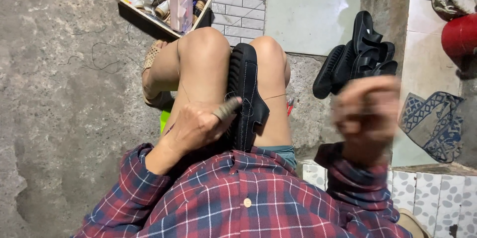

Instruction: Hand-stitching the sole of a black sandal using a needle and thread while sitting on the floor.

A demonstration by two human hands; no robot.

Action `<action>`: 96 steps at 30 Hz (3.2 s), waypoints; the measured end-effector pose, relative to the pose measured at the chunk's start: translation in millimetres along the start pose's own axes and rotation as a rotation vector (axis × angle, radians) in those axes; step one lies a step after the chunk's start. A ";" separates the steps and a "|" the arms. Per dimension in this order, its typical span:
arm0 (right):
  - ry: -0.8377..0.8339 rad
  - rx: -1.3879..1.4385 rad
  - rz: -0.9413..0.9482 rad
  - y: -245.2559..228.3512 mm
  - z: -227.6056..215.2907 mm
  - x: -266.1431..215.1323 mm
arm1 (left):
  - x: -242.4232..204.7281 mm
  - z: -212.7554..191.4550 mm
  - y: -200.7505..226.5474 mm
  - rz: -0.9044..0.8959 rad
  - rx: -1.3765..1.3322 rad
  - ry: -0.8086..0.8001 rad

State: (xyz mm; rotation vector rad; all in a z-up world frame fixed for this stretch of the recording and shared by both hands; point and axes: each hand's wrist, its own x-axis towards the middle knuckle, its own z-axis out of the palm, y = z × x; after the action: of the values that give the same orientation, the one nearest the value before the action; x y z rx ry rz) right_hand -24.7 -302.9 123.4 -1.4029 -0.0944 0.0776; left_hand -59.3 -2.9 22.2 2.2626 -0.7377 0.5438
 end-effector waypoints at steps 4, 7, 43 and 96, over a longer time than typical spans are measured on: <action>0.104 0.214 -0.369 -20.3 -24.9 -7.9 | -18.5 0.6 -10.6 -0.311 0.246 -0.394; -0.008 -0.306 -0.393 -9.4 -5.5 -0.6 | 4.2 -20.8 -13.9 -0.600 0.033 -0.638; -0.300 -0.729 0.267 64.2 73.3 10.2 | 145.4 66.4 -127.1 -0.789 -1.118 0.207; -0.445 -1.354 -0.362 77.3 52.3 8.5 | -0.1 4.4 -25.5 -0.190 -0.055 -0.109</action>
State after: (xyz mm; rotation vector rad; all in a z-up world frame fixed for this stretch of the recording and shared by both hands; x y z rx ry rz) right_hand -22.1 -237.9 55.9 -2.6642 -0.8997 0.0132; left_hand -42.4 9.4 6.9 2.2944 -0.5742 0.3092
